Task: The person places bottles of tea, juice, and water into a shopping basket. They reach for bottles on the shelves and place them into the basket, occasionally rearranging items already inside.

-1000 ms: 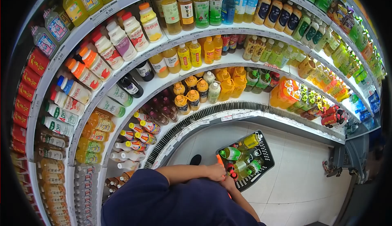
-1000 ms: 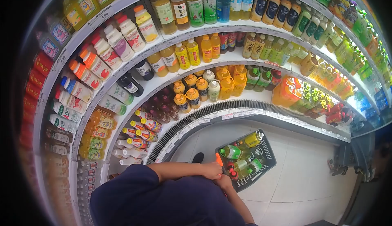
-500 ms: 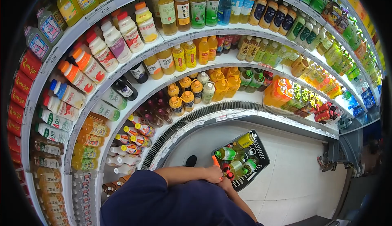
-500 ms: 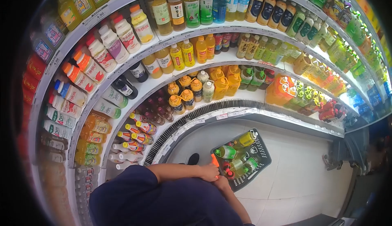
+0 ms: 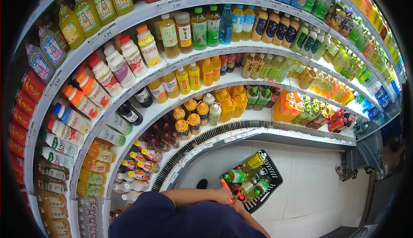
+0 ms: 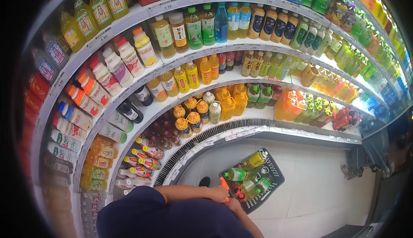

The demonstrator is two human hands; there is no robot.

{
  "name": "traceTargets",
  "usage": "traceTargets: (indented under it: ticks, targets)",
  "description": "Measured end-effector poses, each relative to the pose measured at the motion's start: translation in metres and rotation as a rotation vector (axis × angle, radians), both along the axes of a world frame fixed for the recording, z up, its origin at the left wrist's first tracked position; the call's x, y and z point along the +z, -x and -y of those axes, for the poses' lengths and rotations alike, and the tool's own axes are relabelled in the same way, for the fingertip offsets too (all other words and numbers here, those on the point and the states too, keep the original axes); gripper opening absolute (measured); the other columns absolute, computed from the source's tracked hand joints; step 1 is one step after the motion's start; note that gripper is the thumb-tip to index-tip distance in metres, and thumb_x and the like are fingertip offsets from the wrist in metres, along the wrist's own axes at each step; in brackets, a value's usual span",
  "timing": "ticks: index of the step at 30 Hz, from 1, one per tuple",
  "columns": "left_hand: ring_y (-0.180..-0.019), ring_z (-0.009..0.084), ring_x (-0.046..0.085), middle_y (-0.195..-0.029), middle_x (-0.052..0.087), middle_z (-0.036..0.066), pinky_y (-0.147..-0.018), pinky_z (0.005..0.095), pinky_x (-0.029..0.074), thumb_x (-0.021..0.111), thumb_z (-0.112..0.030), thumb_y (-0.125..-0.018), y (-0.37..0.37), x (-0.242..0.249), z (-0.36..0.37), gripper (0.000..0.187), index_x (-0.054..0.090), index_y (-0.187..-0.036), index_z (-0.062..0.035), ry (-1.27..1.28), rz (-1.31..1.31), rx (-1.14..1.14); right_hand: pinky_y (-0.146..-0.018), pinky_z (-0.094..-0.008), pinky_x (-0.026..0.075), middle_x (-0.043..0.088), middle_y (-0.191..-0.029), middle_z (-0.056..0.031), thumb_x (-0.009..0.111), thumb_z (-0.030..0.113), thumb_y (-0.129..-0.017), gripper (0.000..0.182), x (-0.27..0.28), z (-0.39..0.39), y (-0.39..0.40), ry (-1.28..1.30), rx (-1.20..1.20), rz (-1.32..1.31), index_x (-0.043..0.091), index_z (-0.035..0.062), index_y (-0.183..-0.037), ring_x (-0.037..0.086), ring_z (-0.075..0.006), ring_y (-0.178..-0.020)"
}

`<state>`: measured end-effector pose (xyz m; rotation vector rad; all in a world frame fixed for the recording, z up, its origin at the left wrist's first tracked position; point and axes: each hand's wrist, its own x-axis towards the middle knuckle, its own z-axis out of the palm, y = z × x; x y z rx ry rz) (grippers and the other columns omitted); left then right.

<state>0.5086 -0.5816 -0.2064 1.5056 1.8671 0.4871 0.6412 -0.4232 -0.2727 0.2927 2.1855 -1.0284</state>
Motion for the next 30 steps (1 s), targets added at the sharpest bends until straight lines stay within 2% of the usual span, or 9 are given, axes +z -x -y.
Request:
traceTargets:
  ticks: [5, 8, 11, 18, 20, 24, 30]
  targets:
    - [-0.094, 0.0379, 0.064, -0.092, 0.069, 0.018, -0.083, 0.0497, 0.048, 0.055, -0.030, -0.086, -0.001, -0.011, 0.009, 0.033, 0.070, -0.095, -0.0025, -0.132, 0.066, 0.028, -0.084, -0.0480, 0.052, 0.071, -0.096, -0.0224, 0.066, 0.055, -0.080, 0.053, 0.015, 0.004, 0.004, -0.065, 0.014, -0.008, 0.072, 0.0060, -0.098, 0.069, -0.0395, -0.096]
    - [-0.101, 0.0373, 0.063, -0.101, 0.069, 0.019, -0.088, 0.0497, 0.049, 0.056, -0.027, -0.084, 0.001, -0.006, 0.009, 0.032, 0.069, -0.101, -0.0029, -0.066, 0.093, 0.009, -0.086, -0.0476, 0.052, 0.072, -0.099, -0.0218, 0.067, 0.057, -0.078, 0.056, 0.037, 0.011, 0.008, -0.085, -0.037, 0.013, 0.072, 0.0065, -0.101, 0.069, -0.0391, -0.097]
    - [-0.102, 0.0375, 0.063, -0.103, 0.069, 0.019, -0.089, 0.0497, 0.048, 0.057, -0.026, -0.085, 0.001, -0.010, 0.012, 0.033, 0.069, -0.104, -0.0028, -0.085, 0.110, 0.023, -0.087, -0.0473, 0.052, 0.072, -0.100, -0.0212, 0.068, 0.059, -0.077, 0.058, 0.038, 0.014, 0.008, -0.120, -0.048, 0.044, 0.072, 0.0065, -0.103, 0.068, -0.0392, -0.098]
    - [-0.101, 0.0380, 0.063, -0.105, 0.068, 0.019, -0.089, 0.0494, 0.049, 0.058, -0.025, -0.085, 0.006, -0.002, 0.012, 0.034, 0.067, -0.109, -0.0026, -0.049, 0.130, -0.043, -0.088, -0.0466, 0.052, 0.072, -0.100, -0.0218, 0.068, 0.055, -0.076, 0.059, 0.042, 0.020, 0.002, -0.173, -0.091, 0.003, 0.071, 0.0050, -0.106, 0.069, -0.0393, -0.096]
    - [-0.101, 0.0377, 0.063, -0.105, 0.068, 0.020, -0.089, 0.0491, 0.049, 0.058, -0.023, -0.085, 0.005, -0.006, 0.013, 0.033, 0.068, -0.109, -0.0031, -0.065, 0.138, -0.021, -0.084, -0.0455, 0.053, 0.071, -0.098, -0.0234, 0.069, 0.049, -0.078, 0.054, 0.047, 0.021, 0.002, -0.166, -0.114, -0.034, 0.070, 0.0034, -0.106, 0.070, -0.0374, -0.093]
    - [-0.101, 0.0373, 0.063, -0.106, 0.067, 0.020, -0.089, 0.0487, 0.050, 0.059, -0.021, -0.085, 0.005, -0.009, 0.014, 0.033, 0.067, -0.111, -0.0039, -0.028, 0.132, -0.052, -0.082, -0.0466, 0.053, 0.071, -0.095, -0.0233, 0.067, 0.048, -0.079, 0.051, 0.058, 0.024, 0.005, -0.184, -0.118, -0.041, 0.070, 0.0048, -0.106, 0.070, -0.0378, -0.091]
    - [-0.099, 0.0371, 0.064, -0.105, 0.066, 0.019, -0.087, 0.0488, 0.050, 0.058, -0.018, -0.085, 0.003, -0.019, 0.019, 0.030, 0.066, -0.110, -0.0044, -0.183, 0.102, -0.011, -0.083, -0.0469, 0.054, 0.071, -0.092, -0.0221, 0.067, 0.048, -0.080, 0.050, 0.060, 0.031, 0.004, -0.266, -0.136, -0.029, 0.070, 0.0081, -0.110, 0.070, -0.0368, -0.089]
